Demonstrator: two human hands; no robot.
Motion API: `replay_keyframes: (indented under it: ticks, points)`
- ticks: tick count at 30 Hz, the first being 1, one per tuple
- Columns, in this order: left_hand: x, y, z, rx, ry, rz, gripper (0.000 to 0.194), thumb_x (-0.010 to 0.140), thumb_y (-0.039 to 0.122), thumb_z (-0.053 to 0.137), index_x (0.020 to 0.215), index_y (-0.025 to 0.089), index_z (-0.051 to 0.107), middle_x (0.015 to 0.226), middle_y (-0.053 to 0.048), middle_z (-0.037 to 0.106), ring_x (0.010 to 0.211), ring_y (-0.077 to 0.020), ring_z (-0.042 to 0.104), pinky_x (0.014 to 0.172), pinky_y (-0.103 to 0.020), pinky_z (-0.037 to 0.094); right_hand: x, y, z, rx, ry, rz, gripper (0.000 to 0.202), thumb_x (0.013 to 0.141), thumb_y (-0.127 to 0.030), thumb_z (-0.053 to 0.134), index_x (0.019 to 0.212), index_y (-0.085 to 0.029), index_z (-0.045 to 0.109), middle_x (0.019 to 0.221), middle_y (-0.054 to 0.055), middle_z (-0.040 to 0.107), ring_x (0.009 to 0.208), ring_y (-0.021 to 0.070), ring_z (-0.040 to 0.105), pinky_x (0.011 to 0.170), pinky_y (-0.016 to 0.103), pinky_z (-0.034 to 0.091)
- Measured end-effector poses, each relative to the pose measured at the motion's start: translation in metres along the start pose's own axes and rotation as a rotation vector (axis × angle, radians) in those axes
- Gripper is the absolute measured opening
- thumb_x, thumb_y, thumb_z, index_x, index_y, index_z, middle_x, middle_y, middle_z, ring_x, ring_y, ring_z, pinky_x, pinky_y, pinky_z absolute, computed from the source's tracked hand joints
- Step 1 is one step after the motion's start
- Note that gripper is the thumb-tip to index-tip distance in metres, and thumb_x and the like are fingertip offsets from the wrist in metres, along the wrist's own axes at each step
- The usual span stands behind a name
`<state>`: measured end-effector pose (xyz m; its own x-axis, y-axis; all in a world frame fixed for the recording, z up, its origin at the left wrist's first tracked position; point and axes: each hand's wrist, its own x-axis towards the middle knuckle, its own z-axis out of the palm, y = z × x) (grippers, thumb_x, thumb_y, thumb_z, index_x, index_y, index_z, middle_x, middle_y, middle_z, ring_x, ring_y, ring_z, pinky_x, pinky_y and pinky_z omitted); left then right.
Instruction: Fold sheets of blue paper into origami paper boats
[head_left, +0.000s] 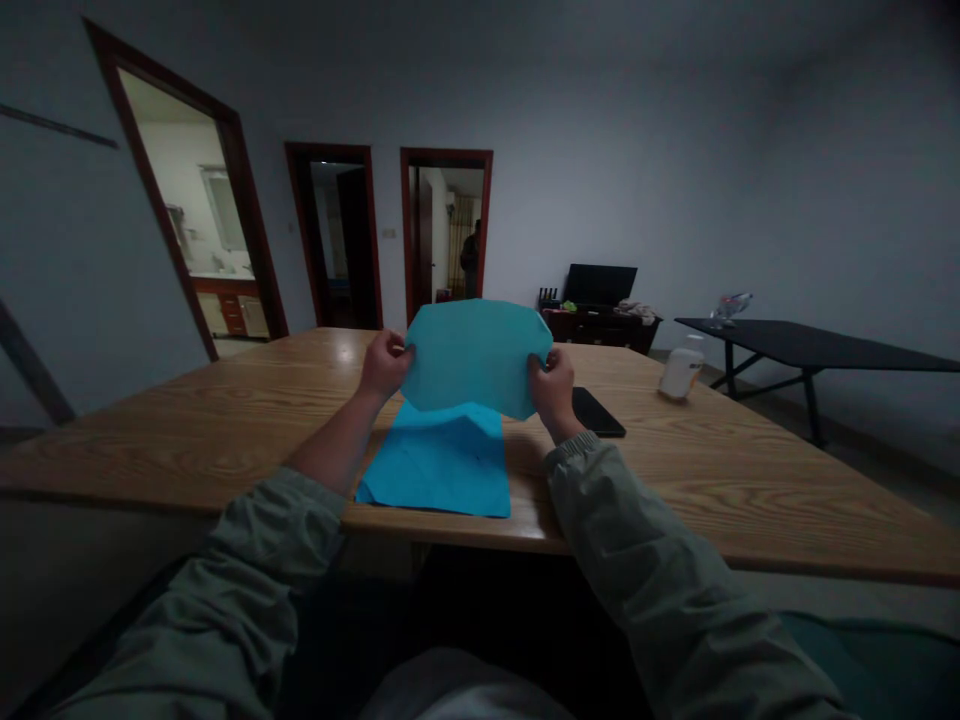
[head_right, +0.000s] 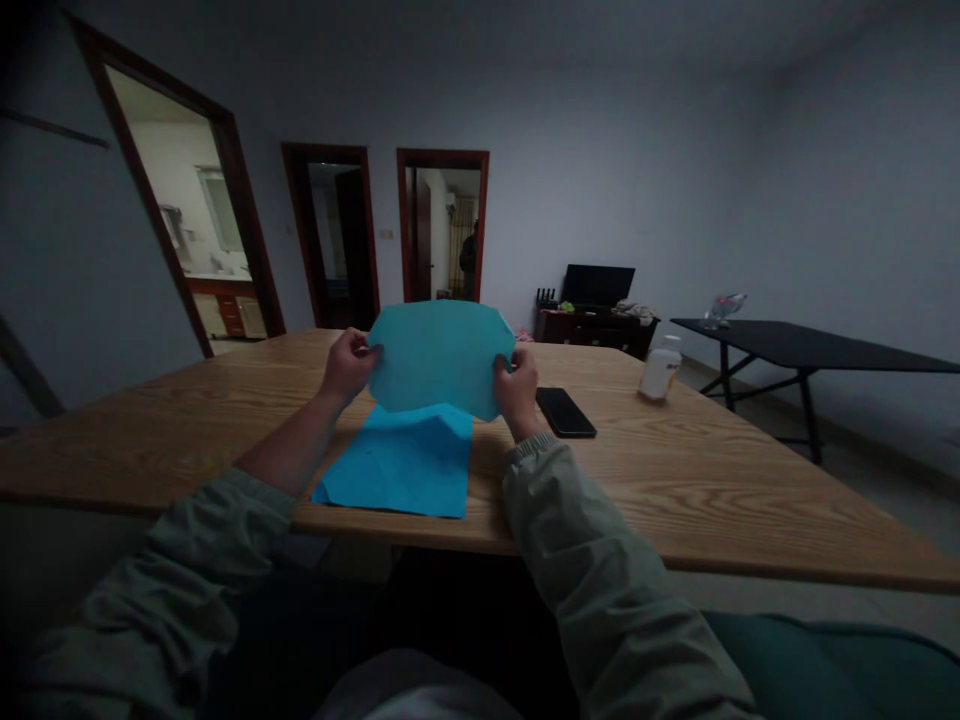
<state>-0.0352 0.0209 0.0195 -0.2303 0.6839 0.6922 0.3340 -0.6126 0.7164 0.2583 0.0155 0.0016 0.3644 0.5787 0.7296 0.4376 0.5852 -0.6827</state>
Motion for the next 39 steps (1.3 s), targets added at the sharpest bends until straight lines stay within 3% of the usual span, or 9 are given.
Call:
replay_keyframes:
  ticks: [5, 10, 14, 22, 34, 36, 39]
  points:
    - [0.007, -0.005, -0.019, -0.194, -0.085, -0.188, 0.052, 0.064, 0.025, 0.071, 0.110, 0.021, 0.048, 0.087, -0.001, 0.065, 0.072, -0.0155, 0.061, 0.065, -0.027, 0.049, 0.006, 0.004, -0.010, 0.185, -0.116, 0.073, 0.035, 0.072, -0.043, 0.064, 0.095, -0.018, 0.056, 0.086, 0.006, 0.066, 0.074, 0.0210, 0.060, 0.068, 0.031, 0.049]
    - [0.006, -0.005, -0.032, -0.344, -0.230, -0.312, 0.058, 0.060, 0.030, 0.077, 0.111, 0.021, 0.051, 0.089, -0.001, 0.064, 0.066, -0.0132, 0.060, 0.059, -0.025, 0.047, 0.004, 0.006, -0.014, 0.231, -0.325, 0.189, 0.044, 0.070, -0.047, 0.067, 0.101, -0.016, 0.060, 0.087, 0.007, 0.068, 0.073, 0.0214, 0.061, 0.063, 0.030, 0.049]
    - [0.007, -0.009, -0.033, -0.383, -0.247, -0.380, 0.059, 0.061, 0.039, 0.080, 0.110, 0.018, 0.057, 0.091, -0.003, 0.064, 0.067, -0.0120, 0.060, 0.059, -0.023, 0.046, 0.001, 0.006, -0.014, 0.254, -0.459, 0.183, 0.043, 0.073, -0.045, 0.067, 0.103, -0.016, 0.063, 0.092, 0.006, 0.069, 0.078, 0.0215, 0.062, 0.067, 0.030, 0.051]
    - [0.010, -0.023, -0.037, -0.259, -0.341, -0.327, 0.064, 0.056, 0.047, 0.084, 0.108, 0.013, 0.067, 0.091, -0.007, 0.069, 0.075, -0.0156, 0.062, 0.071, -0.029, 0.049, 0.004, 0.009, -0.017, 0.206, -0.492, 0.179, 0.042, 0.074, -0.044, 0.068, 0.103, -0.013, 0.066, 0.096, 0.008, 0.069, 0.082, 0.0218, 0.062, 0.073, 0.031, 0.051]
    - [0.015, -0.046, -0.060, 0.121, -0.405, -0.258, 0.047, 0.060, 0.054, 0.078, 0.081, 0.013, 0.071, 0.072, -0.004, 0.067, 0.063, -0.0141, 0.056, 0.059, -0.025, 0.041, 0.005, 0.022, -0.020, -0.167, -0.587, 0.351, 0.022, 0.086, -0.037, 0.062, 0.090, -0.015, 0.067, 0.070, 0.002, 0.061, 0.059, 0.0133, 0.052, 0.046, 0.019, 0.035]
    - [0.014, -0.048, -0.062, 0.155, -0.391, -0.250, 0.047, 0.061, 0.056, 0.076, 0.080, 0.014, 0.071, 0.072, -0.004, 0.067, 0.063, -0.0144, 0.056, 0.058, -0.025, 0.041, 0.003, 0.020, -0.021, -0.118, -0.651, 0.446, 0.024, 0.089, -0.039, 0.060, 0.092, -0.016, 0.066, 0.070, 0.001, 0.059, 0.058, 0.0129, 0.051, 0.045, 0.018, 0.035]
    - [0.013, -0.050, -0.060, 0.170, -0.322, -0.218, 0.046, 0.063, 0.056, 0.073, 0.081, 0.014, 0.070, 0.075, -0.004, 0.067, 0.066, -0.0152, 0.057, 0.061, -0.026, 0.042, -0.007, 0.011, -0.024, 0.186, -0.854, 0.629, 0.031, 0.087, -0.043, 0.064, 0.107, -0.020, 0.062, 0.085, 0.003, 0.063, 0.066, 0.0143, 0.057, 0.050, 0.020, 0.044]
